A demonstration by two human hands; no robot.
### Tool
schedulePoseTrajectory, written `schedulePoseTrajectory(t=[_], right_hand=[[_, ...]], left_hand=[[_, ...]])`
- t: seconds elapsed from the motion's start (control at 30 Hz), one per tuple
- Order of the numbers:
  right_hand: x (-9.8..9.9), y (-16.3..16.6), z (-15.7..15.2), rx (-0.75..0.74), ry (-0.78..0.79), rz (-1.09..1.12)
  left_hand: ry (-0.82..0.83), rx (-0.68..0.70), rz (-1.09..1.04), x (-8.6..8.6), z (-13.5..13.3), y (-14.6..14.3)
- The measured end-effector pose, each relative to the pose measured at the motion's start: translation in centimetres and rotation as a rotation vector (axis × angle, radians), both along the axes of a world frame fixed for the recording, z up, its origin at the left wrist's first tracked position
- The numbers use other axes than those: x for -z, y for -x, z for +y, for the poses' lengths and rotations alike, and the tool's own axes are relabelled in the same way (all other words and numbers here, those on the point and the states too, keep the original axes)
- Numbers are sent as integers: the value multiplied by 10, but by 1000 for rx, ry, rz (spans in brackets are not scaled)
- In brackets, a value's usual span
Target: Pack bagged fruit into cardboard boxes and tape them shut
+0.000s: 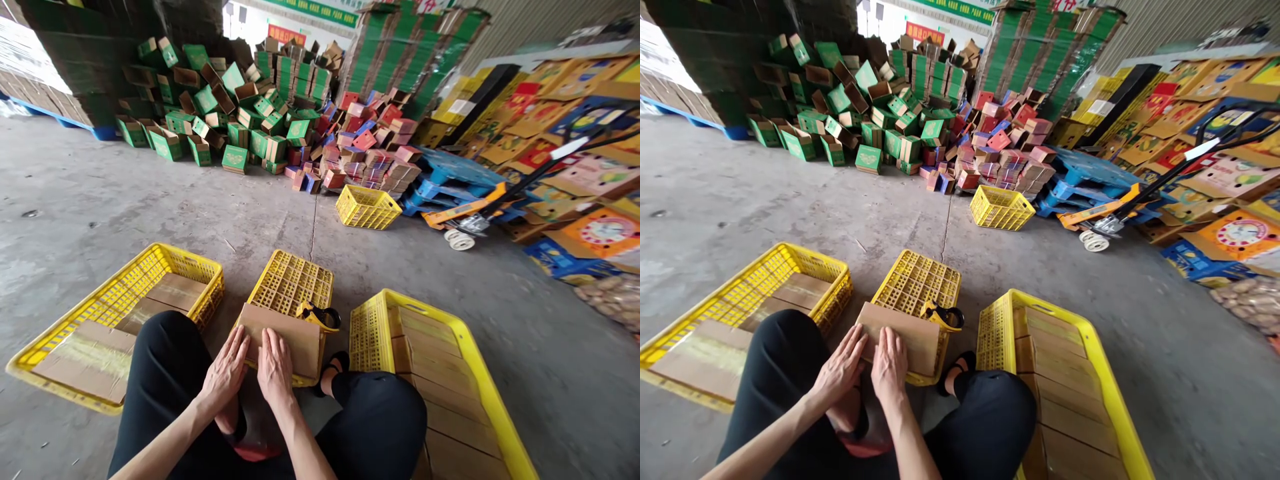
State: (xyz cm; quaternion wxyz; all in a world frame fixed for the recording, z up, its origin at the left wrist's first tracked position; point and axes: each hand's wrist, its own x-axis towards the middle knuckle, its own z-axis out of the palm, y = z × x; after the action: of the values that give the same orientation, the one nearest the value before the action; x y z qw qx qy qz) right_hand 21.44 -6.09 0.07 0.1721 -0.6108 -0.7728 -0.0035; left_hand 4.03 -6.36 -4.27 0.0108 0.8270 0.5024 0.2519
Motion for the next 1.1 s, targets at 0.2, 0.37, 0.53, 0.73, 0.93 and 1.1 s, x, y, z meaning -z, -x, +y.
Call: schedulePoseTrajectory(t=[0.2,0.37,0.53,0.73,0.93,1.1], right_hand=[[8,-56,-4,240,-61,-4],[21,-89,-22,374,-125,-35],[22,-73,-27,395,-110,-42],[21,-58,-34,367,-75,-59],[23,-75,-20,468,-81,65],[31,-94,-10,574,-43,174]], left_hand=[[11,-14,-6,-3,-1,-1],[4,-56,11,-7,-3,-7],[-22,-46,-23,-5,2,-46],[-36,54,-52,1,6,-91],[5,71,-5,-6,13,-63],[-9,-58,-71,-7,29,-36]])
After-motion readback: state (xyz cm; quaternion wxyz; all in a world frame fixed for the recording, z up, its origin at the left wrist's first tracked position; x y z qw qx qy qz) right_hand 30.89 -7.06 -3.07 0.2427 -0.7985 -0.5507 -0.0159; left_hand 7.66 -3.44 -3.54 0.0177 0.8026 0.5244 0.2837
